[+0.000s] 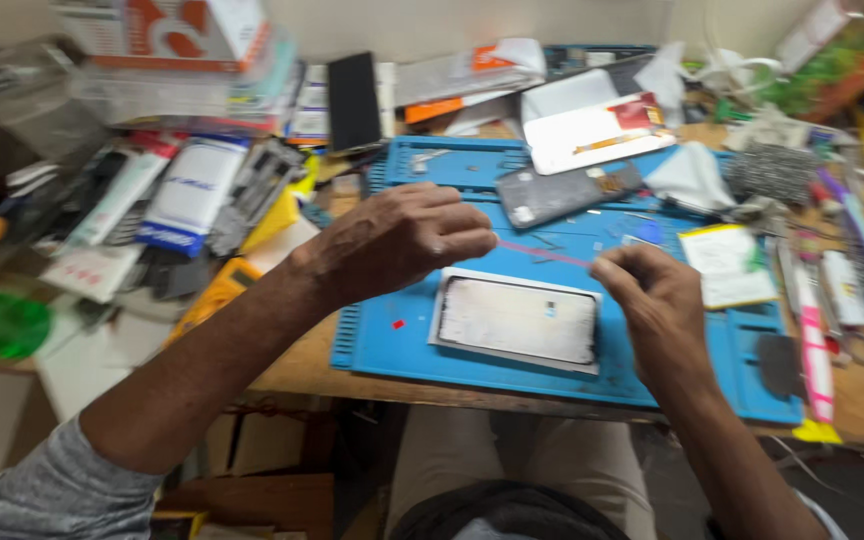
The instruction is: The person works on a disassembled smartphone, using a metal tool to pry and adjust internal components. They apply red tape to the phone's frame and then apply glue from a yellow tube along the edges of the device. The person also handles a separate screen assembly and a battery, inspecting them before setting them aside.
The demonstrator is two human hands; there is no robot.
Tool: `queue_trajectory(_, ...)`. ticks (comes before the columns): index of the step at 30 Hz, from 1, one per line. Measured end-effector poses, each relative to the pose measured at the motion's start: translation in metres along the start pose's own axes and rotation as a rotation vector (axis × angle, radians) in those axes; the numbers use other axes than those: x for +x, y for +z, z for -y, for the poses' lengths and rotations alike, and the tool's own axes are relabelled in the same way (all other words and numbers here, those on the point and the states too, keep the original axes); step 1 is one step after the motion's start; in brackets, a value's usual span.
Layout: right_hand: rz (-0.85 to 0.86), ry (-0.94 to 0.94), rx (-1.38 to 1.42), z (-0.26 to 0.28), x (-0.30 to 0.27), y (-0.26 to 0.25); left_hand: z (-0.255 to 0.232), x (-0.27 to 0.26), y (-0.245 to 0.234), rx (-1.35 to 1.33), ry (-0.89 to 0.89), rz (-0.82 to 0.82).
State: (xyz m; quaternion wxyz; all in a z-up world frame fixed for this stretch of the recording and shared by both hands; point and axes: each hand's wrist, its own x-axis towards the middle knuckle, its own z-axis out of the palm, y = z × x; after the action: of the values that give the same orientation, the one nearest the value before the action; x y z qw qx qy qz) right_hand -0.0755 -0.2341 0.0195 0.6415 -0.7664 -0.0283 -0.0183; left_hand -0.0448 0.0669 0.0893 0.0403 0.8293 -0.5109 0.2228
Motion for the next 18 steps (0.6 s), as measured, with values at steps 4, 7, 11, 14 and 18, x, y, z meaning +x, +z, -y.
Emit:
queue_trajectory(4, -0.095, 0.034, -0.179, -0.001, -0.02, 0.0, 0.003, -0.017, -0.018, -0.098, 0.025, 0.012)
queue_trajectory(7, -0.103, -0.141, -0.355, -0.007, -0.022, 0.0, 0.006, -0.022, -0.017, -0.143, 0.045, 0.066)
queue_trajectory(11, -0.104, -0.287, -0.531, -0.015, -0.024, 0.003, 0.005, -0.019, -0.009, -0.159, 0.029, 0.237)
queue_trajectory(14, -0.12, -0.255, -0.577, -0.019, -0.026, 0.006, 0.007, -0.013, -0.005, -0.202, 0.015, 0.343)
queue_trajectory(18, -0.128, -0.243, -0.625, -0.025, -0.024, 0.009, 0.01, -0.003, 0.001, -0.252, -0.004, 0.396)
